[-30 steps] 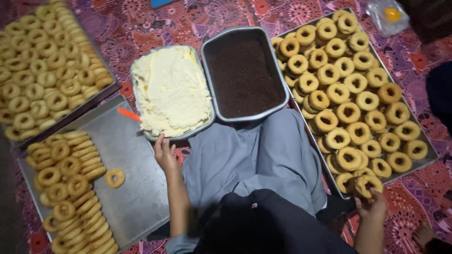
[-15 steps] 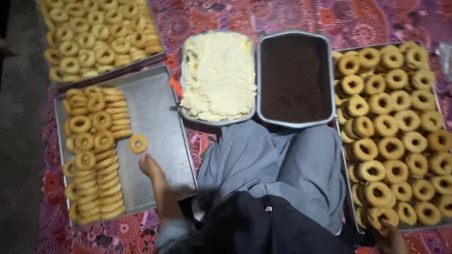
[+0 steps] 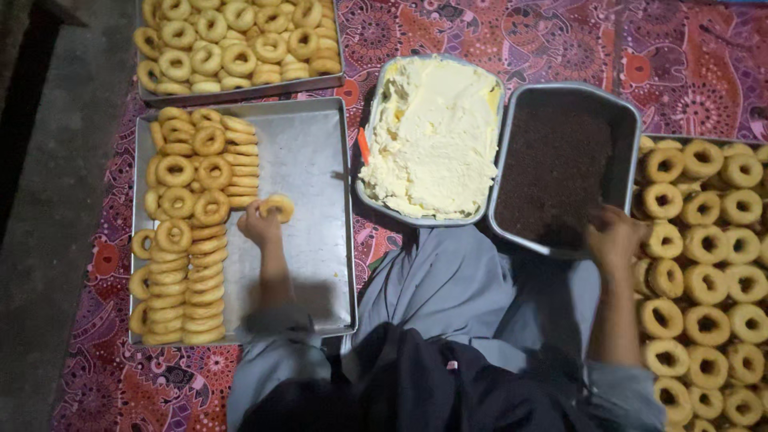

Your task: The person sits on the floor and repeatedly picks up ring-shaped donuts, splits them open, fills them with a white cream from a tray, and places them into a tray of dark crumbs. The filled donuts are then arranged on a metal tray.

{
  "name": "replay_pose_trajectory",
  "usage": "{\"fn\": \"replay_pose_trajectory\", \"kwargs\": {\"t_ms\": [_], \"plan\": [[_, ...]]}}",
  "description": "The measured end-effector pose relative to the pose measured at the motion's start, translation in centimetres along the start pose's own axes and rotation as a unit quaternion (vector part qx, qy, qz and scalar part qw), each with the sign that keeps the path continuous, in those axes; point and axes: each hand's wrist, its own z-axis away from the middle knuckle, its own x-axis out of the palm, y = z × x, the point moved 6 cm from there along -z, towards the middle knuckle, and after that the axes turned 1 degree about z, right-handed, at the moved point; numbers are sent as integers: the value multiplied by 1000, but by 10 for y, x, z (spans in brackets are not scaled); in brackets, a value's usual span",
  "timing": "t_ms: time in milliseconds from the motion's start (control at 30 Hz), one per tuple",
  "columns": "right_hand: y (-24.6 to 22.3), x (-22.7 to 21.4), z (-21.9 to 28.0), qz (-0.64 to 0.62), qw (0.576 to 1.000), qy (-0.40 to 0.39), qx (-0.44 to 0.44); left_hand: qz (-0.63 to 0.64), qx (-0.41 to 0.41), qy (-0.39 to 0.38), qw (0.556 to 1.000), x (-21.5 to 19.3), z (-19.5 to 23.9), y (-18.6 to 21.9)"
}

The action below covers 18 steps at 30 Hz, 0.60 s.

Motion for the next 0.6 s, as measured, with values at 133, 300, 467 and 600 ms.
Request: {"fn": "replay_pose_trajectory", "kwargs": {"t_ms": [133, 300, 467, 600], "plan": [[-67, 26, -35, -58, 998, -14, 30, 156, -43, -18, 987, 12, -19, -11], [-119, 43, -24, -13, 987, -124, 105, 251, -75, 5, 965, 13, -24, -1], [-238, 9, 23, -250, 959, -17, -130, 80, 7, -68, 994, -14, 65, 76], [-337, 4, 105, -322, 861, -154, -363, 528, -122, -245, 804, -17, 208, 176]]}}
